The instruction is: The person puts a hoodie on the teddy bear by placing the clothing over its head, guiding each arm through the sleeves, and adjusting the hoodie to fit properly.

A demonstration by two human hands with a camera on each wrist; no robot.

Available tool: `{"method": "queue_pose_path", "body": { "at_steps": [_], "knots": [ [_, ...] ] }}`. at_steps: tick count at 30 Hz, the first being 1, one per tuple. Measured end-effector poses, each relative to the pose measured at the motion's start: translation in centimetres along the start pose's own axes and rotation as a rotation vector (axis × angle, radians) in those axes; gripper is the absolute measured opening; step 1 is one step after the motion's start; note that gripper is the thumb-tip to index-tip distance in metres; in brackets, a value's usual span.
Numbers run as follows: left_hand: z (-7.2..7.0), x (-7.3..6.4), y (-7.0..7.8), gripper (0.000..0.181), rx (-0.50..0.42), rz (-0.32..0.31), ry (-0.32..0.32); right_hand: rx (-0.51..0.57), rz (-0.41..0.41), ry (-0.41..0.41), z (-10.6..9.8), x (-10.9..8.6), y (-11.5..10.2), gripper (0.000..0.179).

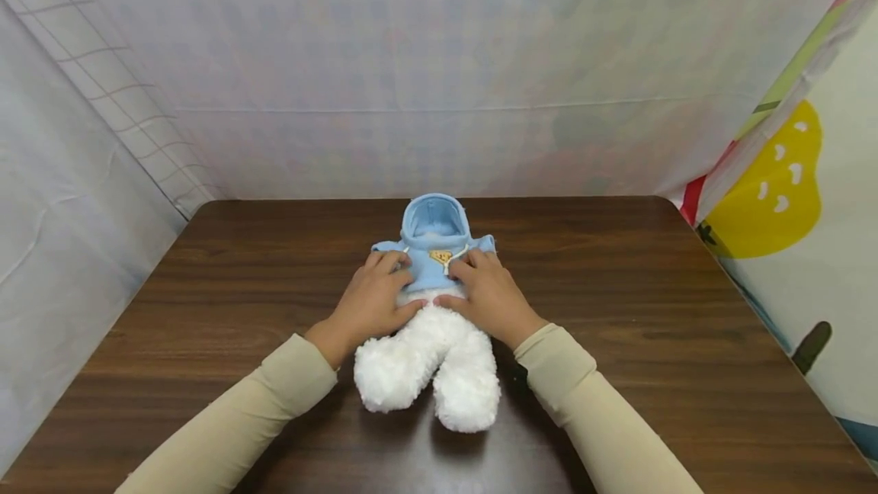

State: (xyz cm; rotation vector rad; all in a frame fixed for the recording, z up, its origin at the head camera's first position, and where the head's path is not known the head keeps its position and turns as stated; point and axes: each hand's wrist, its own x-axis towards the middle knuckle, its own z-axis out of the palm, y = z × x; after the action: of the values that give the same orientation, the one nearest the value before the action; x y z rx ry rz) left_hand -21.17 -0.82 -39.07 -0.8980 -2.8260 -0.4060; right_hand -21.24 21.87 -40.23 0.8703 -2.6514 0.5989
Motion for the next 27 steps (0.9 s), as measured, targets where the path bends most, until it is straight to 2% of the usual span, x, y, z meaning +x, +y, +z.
{"method": "queue_pose_path", "body": {
  "at_steps": [4,8,16,20,23,27],
  "knots": [
    [-0.09,-0.08,0.06,0.042,0.039,0.033,0.028,-0.033,-0.004,0.03,0.01,-0.01,-0.2,0.035],
    [0.01,-0.11,0.05,0.038,0.049,0.045,0.037,-0.038,0.0,0.023,-0.03,0.0,-0.34,0.037],
    [-0.1,-0.06,0.1,0.033,0.016,0.039,0.007,-0.049,0.006,0.013,-0.09,0.01,-0.51,0.037],
    [-0.08,0.0,0.05,0.033,-0.045,0.014,-0.001,-0.043,0.027,0.003,-0.07,0.05,-0.62,0.036],
    [-0.01,0.02,0.01,0.04,-0.095,-0.018,-0.011,-0.016,0.053,-0.012,-0.12,0.08,-0.77,0.04],
    [0.0,-0.02,0.06,0.049,-0.091,-0.029,-0.044,-0.017,0.053,-0.029,-0.16,0.03,-0.86,0.05]
  ]
}}
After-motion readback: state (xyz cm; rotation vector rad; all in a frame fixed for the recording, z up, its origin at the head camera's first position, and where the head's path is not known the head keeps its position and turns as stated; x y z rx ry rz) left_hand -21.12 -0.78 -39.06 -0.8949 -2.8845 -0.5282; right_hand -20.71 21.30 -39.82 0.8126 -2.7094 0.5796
